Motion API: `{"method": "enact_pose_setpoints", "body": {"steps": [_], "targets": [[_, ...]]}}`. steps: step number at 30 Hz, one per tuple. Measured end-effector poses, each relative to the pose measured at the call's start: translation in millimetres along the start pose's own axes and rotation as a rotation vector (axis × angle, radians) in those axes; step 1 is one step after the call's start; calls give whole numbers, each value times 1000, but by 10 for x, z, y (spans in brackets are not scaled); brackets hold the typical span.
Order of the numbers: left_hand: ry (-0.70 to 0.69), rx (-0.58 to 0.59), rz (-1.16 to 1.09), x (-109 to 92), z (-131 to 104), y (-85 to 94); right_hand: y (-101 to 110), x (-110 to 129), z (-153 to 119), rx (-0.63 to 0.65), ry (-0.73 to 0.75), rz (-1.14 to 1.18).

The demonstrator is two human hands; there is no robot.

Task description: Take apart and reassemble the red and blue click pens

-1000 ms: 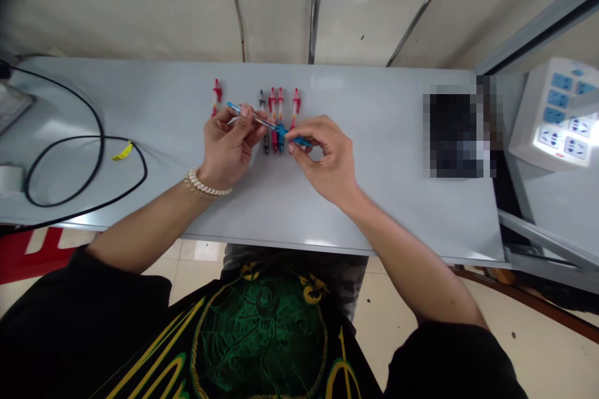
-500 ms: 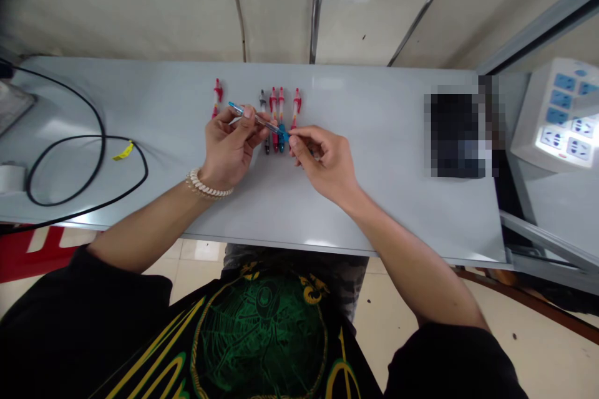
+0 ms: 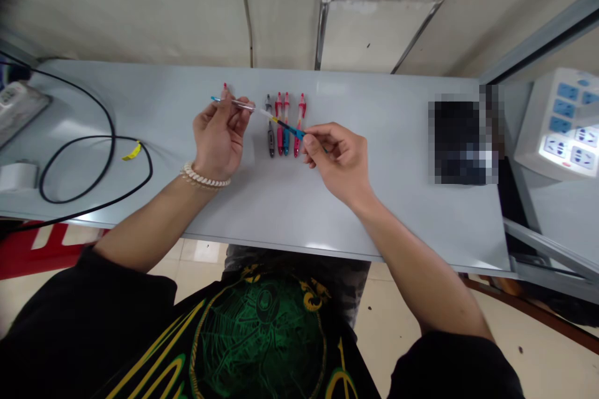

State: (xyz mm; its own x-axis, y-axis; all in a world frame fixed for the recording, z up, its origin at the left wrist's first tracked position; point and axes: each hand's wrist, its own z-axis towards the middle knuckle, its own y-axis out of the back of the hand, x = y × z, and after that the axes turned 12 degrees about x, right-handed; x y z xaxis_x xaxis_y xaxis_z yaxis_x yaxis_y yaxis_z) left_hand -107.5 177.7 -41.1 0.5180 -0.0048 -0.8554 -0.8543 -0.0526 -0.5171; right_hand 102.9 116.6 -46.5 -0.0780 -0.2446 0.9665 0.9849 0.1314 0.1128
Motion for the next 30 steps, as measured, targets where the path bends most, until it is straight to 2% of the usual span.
{"method": "enact_pose_setpoints", "body": {"steps": [5,13,21,24,30], "targets": [[7,18,-30,-3,16,27,26,-91,42,13,-3,131],[36,23,-14,21,-5,7,35,-104,38,-68,62,87],[46,65,26,24,-1,24,89,-43,58,92,-169,278],[46,68,38,30,-6,24,100,-32,61,112,-156,307],[71,44,10,3,-30,-31,93,-10,50,174,-37,313]]}}
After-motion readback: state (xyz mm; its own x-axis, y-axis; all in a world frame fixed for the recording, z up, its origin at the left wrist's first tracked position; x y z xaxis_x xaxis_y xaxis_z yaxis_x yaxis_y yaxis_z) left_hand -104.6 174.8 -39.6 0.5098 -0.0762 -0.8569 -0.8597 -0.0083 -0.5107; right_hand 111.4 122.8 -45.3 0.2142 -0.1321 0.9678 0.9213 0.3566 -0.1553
